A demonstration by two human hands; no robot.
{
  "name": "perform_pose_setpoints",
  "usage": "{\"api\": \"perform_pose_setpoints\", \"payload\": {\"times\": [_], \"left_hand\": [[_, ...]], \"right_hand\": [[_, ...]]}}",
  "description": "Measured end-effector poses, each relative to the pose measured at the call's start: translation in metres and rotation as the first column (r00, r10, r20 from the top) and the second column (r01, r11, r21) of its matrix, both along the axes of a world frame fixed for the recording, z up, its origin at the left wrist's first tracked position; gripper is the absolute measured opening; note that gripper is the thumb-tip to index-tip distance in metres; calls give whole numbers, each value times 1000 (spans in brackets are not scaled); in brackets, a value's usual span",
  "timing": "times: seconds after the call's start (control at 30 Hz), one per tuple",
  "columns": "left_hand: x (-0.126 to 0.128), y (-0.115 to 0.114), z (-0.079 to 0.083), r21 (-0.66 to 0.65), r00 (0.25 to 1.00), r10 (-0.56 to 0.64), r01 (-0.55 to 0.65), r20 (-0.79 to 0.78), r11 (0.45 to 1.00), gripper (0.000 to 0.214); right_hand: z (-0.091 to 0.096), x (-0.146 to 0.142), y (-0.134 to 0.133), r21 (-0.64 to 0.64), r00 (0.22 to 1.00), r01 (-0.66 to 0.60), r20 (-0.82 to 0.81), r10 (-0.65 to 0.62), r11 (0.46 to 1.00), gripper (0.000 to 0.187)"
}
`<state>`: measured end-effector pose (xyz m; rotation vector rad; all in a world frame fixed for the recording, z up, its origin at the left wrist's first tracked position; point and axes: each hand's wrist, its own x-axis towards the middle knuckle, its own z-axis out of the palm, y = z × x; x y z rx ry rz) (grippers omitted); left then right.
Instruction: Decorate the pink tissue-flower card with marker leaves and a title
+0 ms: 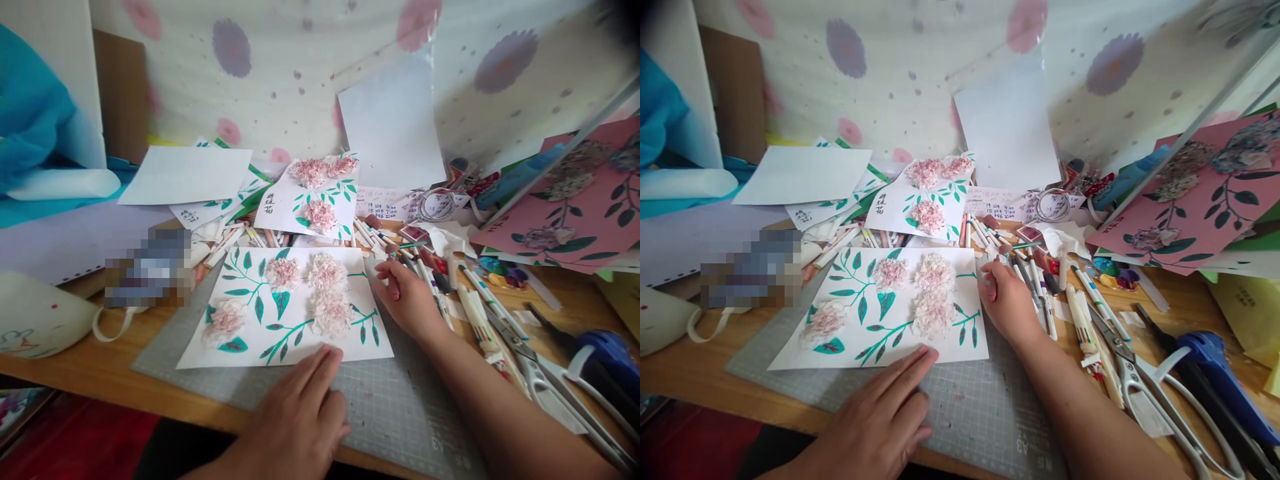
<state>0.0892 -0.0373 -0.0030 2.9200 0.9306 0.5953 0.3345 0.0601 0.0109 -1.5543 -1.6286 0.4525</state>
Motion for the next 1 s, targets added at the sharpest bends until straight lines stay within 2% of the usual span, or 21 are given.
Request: {"api": "perform_pose_setpoints", "payload": {"times": [0.07, 0.13, 0.17, 0.23, 0.3, 0.47, 0.53, 0.57, 0.63, 0.7, 0.77, 0.87, 1.0], "left_hand": [[1, 2, 1, -6, 999, -17, 17, -35, 1000, 9], [3, 4, 2, 8, 997, -37, 38, -63, 999, 11], [4, 5, 3, 17, 996, -44, 45, -75, 999, 12], [7, 7, 5, 43, 996, -42, 46, -76, 998, 14], [11, 9, 9, 69, 998, -39, 43, -53, 997, 15], [23, 14, 14, 122, 997, -76, 78, -17, 989, 20], [29, 15, 12, 148, 997, -82, 83, -10, 985, 19], [31, 15, 9, 161, 997, -80, 79, 0, 984, 18], [34, 16, 4, 187, 997, -74, 66, 34, 980, 17], [35, 17, -2, 213, 996, -72, 58, 60, 975, 18], [34, 17, -8, 248, 994, -86, 68, 65, 966, 18], [31, 19, -15, 311, 989, -114, 79, 96, 947, 23], [29, 20, -20, 338, 980, -100, 36, 173, 940, 32]], "right_hand": [[1, 2, -3, 48, 998, 31, -60, -28, 998, 20], [3, 4, -6, 70, 984, 3, -180, 10, 998, 30], [3, 5, -8, 78, 959, -39, -279, 59, 996, 34], [2, 6, -10, 110, 857, -133, -486, 170, 985, 37], [0, 4, -11, 139, 744, -164, -633, 215, 977, 31], [-2, -9, -9, 74, 616, -100, -778, 121, 992, 6], [-1, -11, -6, 64, 595, -48, -800, 80, 997, 7], [-1, -9, -5, 57, 617, -6, -785, 49, 998, 9], [-3, -3, -2, 30, 729, 67, -684, -29, 997, 12], [-7, 6, 0, -3, 860, 95, -503, -84, 995, 27], [-12, 14, 2, -40, 941, 76, -329, -85, 996, 40], [-17, 18, 5, -70, 992, 36, -115, -44, 997, 38], [-19, 15, 9, -40, 997, 16, 80, -13, 999, 30]]}}
